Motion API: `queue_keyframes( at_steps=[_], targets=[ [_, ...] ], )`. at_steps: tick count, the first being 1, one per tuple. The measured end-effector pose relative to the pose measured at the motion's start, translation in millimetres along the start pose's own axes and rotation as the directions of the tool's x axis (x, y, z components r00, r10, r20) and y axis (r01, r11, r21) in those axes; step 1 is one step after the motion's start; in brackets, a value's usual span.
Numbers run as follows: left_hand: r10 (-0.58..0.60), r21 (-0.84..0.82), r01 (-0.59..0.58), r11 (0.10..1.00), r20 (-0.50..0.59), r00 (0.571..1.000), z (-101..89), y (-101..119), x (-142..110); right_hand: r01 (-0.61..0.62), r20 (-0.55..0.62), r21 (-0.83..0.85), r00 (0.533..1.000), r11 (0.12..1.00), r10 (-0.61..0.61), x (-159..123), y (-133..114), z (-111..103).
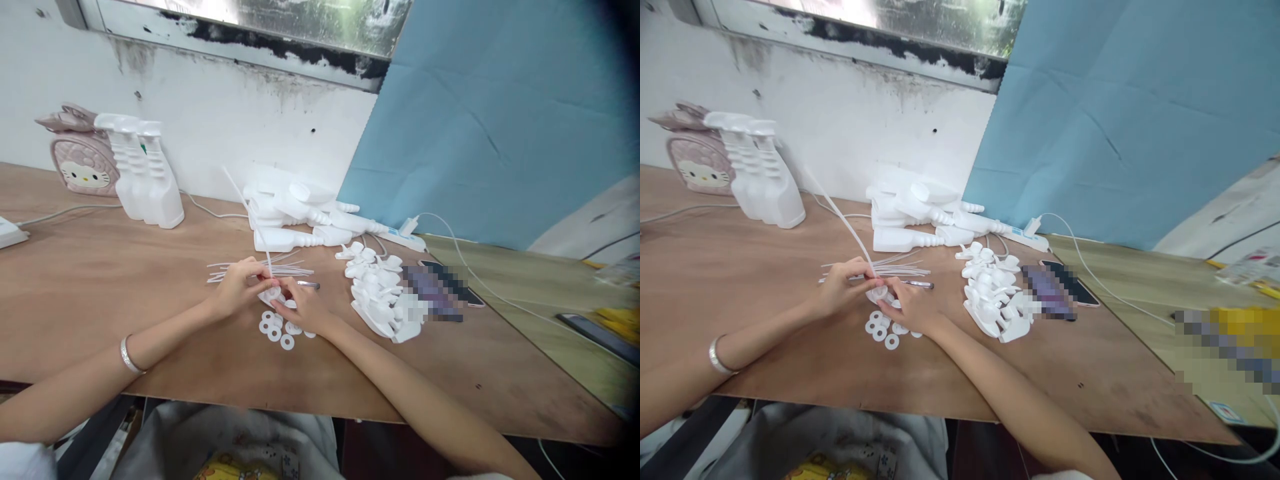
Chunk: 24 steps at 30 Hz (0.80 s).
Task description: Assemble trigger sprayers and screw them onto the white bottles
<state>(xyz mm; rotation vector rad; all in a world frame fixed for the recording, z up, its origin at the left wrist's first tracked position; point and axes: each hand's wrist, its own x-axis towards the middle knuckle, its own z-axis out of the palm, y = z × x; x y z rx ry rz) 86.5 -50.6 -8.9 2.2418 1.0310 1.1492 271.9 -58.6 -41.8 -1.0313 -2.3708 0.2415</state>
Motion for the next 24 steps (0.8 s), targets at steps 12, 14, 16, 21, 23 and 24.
queue_keyframes(
  at_steps=[12, 14, 16, 21, 23, 24],
  targets=[
    [0.075, 0.014, -0.076, 0.997, 0.023, 0.997, -0.8, 3.8, 4.1, -0.093, -0.004, 0.062, 0.996, 0.994, 0.093, 2.0, -0.2, 1.6],
    [0.080, 0.022, -0.080, 0.997, 0.021, 0.997, -1.2, 4.4, 4.7, -0.125, 0.014, 0.069, 0.992, 0.990, 0.124, 1.7, -2.3, 0.1],
    [0.079, 0.025, -0.079, 0.997, 0.025, 0.997, -1.7, 5.5, 5.4, -0.145, 0.027, 0.073, 0.989, 0.987, 0.144, 1.4, -3.5, -0.8],
    [0.084, 0.056, -0.086, 0.995, 0.038, 0.996, -2.1, 8.3, 6.0, -0.154, 0.023, 0.074, 0.988, 0.985, 0.153, 1.3, -2.3, 0.8],
    [0.079, 0.072, -0.082, 0.994, 0.043, 0.996, -1.5, 8.7, 5.9, -0.142, 0.012, 0.076, 0.990, 0.987, 0.141, 1.6, -1.1, 2.4],
    [0.076, 0.080, -0.079, 0.994, 0.046, 0.996, -1.2, 8.8, 5.9, -0.136, 0.004, 0.075, 0.991, 0.988, 0.136, 1.7, -0.6, 3.1]
  ],
)
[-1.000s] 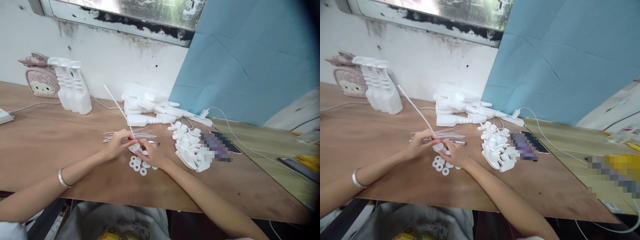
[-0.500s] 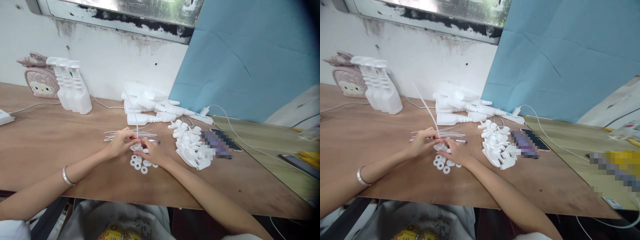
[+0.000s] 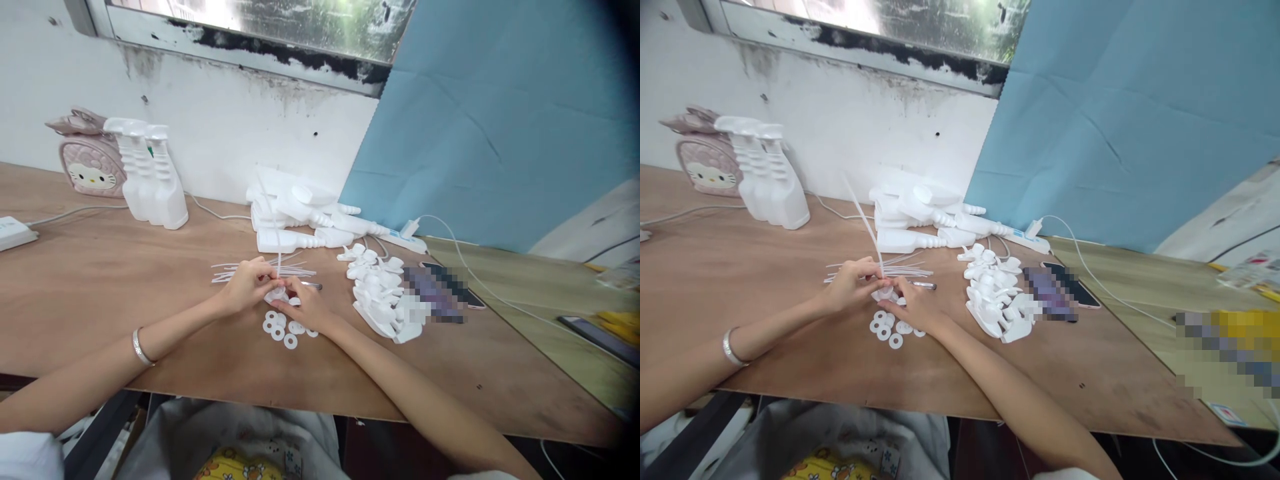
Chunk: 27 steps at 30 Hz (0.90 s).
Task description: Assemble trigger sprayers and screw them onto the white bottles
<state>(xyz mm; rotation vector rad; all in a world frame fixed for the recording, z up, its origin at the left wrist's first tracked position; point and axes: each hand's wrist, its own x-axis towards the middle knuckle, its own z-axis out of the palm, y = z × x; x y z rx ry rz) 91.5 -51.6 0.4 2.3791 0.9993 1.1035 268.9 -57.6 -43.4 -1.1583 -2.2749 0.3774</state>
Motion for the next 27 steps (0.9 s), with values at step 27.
queue_keyframes(
  at_steps=[27],
  targets=[
    [-0.032, -0.117, 0.037, 0.992, 0.044, 0.999, 8.7, -4.8, -2.9, 0.039, -0.038, 0.091, 0.999, 0.995, -0.036, -1.1, 1.0, 4.7]
  ],
)
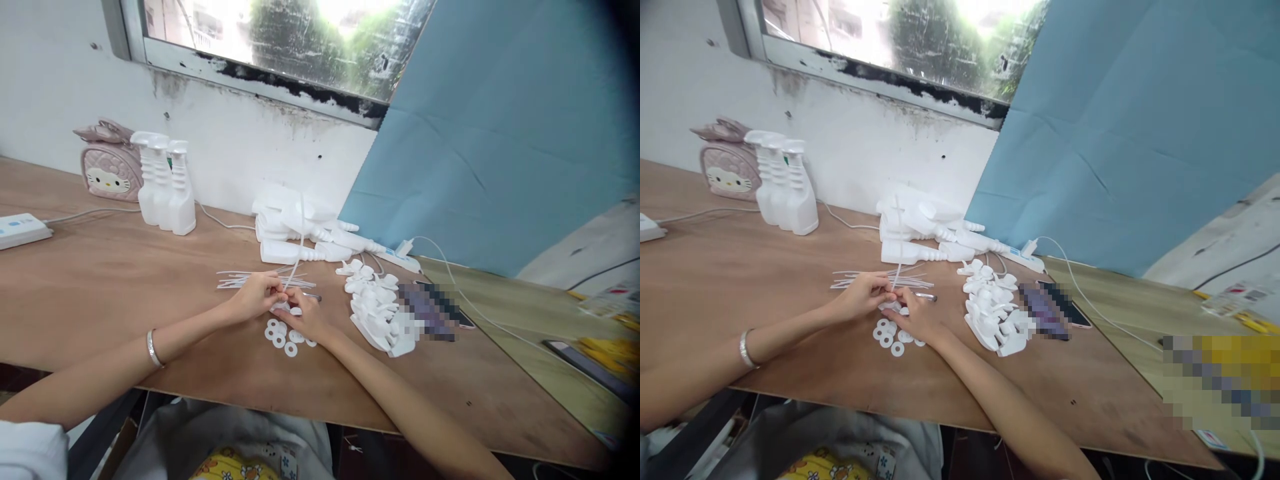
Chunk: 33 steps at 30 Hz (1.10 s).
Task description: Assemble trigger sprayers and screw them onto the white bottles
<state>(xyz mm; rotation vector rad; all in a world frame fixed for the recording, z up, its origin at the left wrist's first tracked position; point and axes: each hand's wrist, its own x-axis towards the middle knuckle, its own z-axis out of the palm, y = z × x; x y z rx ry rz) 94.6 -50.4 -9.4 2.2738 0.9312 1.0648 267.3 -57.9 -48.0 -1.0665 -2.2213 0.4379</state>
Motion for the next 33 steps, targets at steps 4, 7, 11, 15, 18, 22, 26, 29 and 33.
queue_keyframes(
  at_steps=[4, 7, 11, 15, 18, 22, 26, 29, 33],
  targets=[
    [-0.031, -0.019, 0.031, 0.999, 0.001, 1.000, 0.1, -3.0, -0.7, 0.009, 0.005, 0.053, 1.000, 0.999, -0.009, 1.0, -2.5, -0.7],
    [-0.086, -0.056, 0.085, 0.995, -0.007, 0.996, 1.5, -9.3, -3.3, 0.026, 0.006, 0.073, 1.000, 0.997, -0.026, 1.9, -2.1, -0.7],
    [-0.127, -0.096, 0.130, 0.987, 0.033, 0.991, 3.4, -15.9, -8.1, 0.007, 0.016, 0.042, 1.000, 0.999, -0.007, 2.6, -0.5, -1.8],
    [-0.098, -0.082, 0.105, 0.991, 0.083, 0.992, 3.8, -15.2, -10.8, -0.003, 0.035, 0.080, 0.999, 0.997, 0.000, 4.0, -2.7, -5.1],
    [-0.124, -0.130, 0.132, 0.983, 0.071, 0.990, 2.9, -12.8, -11.5, -0.038, 0.040, 0.066, 0.999, 0.997, 0.035, 5.4, -6.2, -7.9],
    [-0.147, -0.105, 0.147, 0.984, 0.005, 0.989, -7.6, -16.7, -7.4, -0.095, 0.042, 0.108, 0.995, 0.990, 0.091, 5.8, -9.2, -9.6],
    [-0.056, 0.388, 0.072, 0.919, -0.051, 0.997, -25.5, -35.0, 13.7, -0.141, 0.038, 0.116, 0.990, 0.983, 0.138, 4.6, -7.0, -8.1],
    [-0.026, 0.646, 0.024, 0.763, -0.005, 1.000, -31.9, -54.1, 38.1, -0.149, 0.035, 0.115, 0.989, 0.982, 0.146, 3.8, -3.7, -5.9],
    [-0.020, 0.721, -0.031, 0.692, 0.062, 0.998, -27.9, -79.2, 63.3, -0.142, 0.033, 0.127, 0.990, 0.982, 0.138, 3.3, -2.2, -4.9]
  ],
)
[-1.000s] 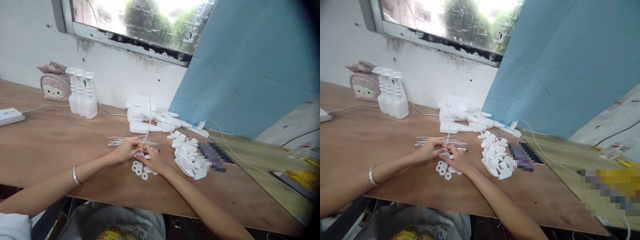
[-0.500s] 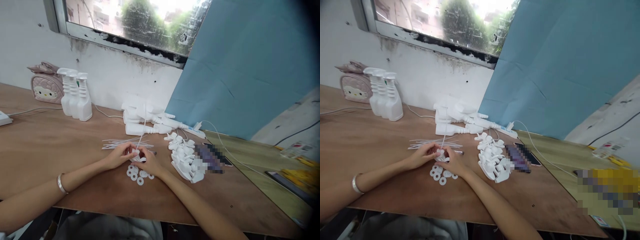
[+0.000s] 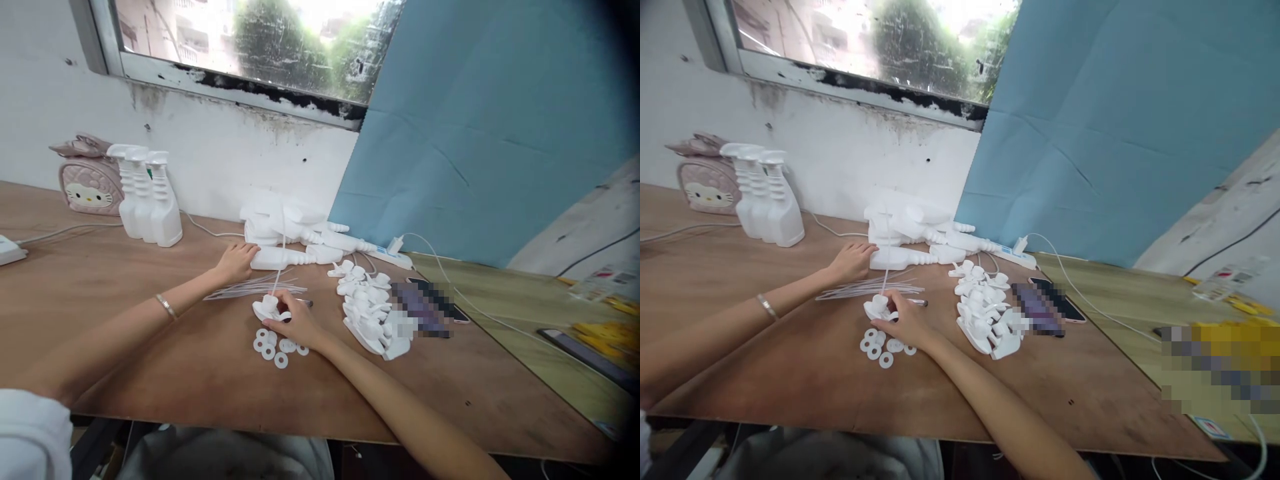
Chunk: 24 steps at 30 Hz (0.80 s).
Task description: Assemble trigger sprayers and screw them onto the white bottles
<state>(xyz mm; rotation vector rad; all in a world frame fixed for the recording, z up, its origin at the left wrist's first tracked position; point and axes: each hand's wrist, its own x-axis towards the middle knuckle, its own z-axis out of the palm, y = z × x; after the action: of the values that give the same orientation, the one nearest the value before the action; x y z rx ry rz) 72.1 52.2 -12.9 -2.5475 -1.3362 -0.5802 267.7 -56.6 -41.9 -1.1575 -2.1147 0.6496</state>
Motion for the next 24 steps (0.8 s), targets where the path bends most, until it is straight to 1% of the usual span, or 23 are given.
queue_keyframes(
  at_steps=[4, 6, 9, 14, 18, 20, 21, 22, 23, 24],
  targets=[
    [0.046, 0.057, -0.048, 0.997, 0.037, 0.998, 16.3, -7.8, 8.6, 0.003, 0.000, -0.010, 1.000, 1.000, -0.003, -0.3, -2.3, -1.0],
    [0.066, 0.076, -0.069, 0.995, 0.035, 0.997, 20.2, -9.3, 8.2, 0.012, 0.002, -0.001, 1.000, 1.000, -0.012, -0.3, -3.5, -1.4],
    [0.103, 0.095, -0.104, 0.990, 0.018, 0.995, 21.3, -9.7, 4.3, 0.024, 0.001, 0.006, 1.000, 1.000, -0.024, 0.0, -4.0, -1.6],
    [0.113, 0.097, -0.109, 0.989, -0.027, 0.993, 14.2, -12.2, -3.0, 0.013, 0.012, -0.003, 1.000, 1.000, -0.013, 0.1, -2.7, -1.1],
    [0.083, 0.074, -0.077, 0.994, -0.082, 0.993, -3.1, -15.9, -9.7, 0.008, 0.006, -0.011, 1.000, 1.000, -0.008, 0.1, -3.7, -1.7],
    [0.000, 0.013, 0.002, 1.000, -0.154, 0.988, -16.9, -18.9, -16.6, 0.029, 0.017, 0.002, 0.999, 1.000, -0.029, -0.1, -5.8, -3.3],
    [-0.096, -0.075, 0.082, 0.994, -0.211, 0.973, -24.5, -21.3, -21.2, 0.045, 0.027, 0.013, 0.999, 0.999, -0.045, -0.1, -6.9, -4.5],
    [-0.214, -0.193, 0.168, 0.967, -0.249, 0.945, -32.2, -24.7, -26.5, 0.067, 0.036, 0.027, 0.997, 0.997, -0.068, -0.1, -8.1, -5.7],
    [-0.326, -0.330, 0.234, 0.914, -0.258, 0.909, -39.3, -28.9, -32.2, 0.092, 0.037, 0.040, 0.995, 0.995, -0.093, 0.0, -9.0, -6.9],
    [-0.433, -0.479, 0.281, 0.832, -0.241, 0.869, -45.4, -34.0, -38.1, 0.114, 0.026, 0.053, 0.993, 0.992, -0.116, 0.3, -9.6, -7.9]
  ],
)
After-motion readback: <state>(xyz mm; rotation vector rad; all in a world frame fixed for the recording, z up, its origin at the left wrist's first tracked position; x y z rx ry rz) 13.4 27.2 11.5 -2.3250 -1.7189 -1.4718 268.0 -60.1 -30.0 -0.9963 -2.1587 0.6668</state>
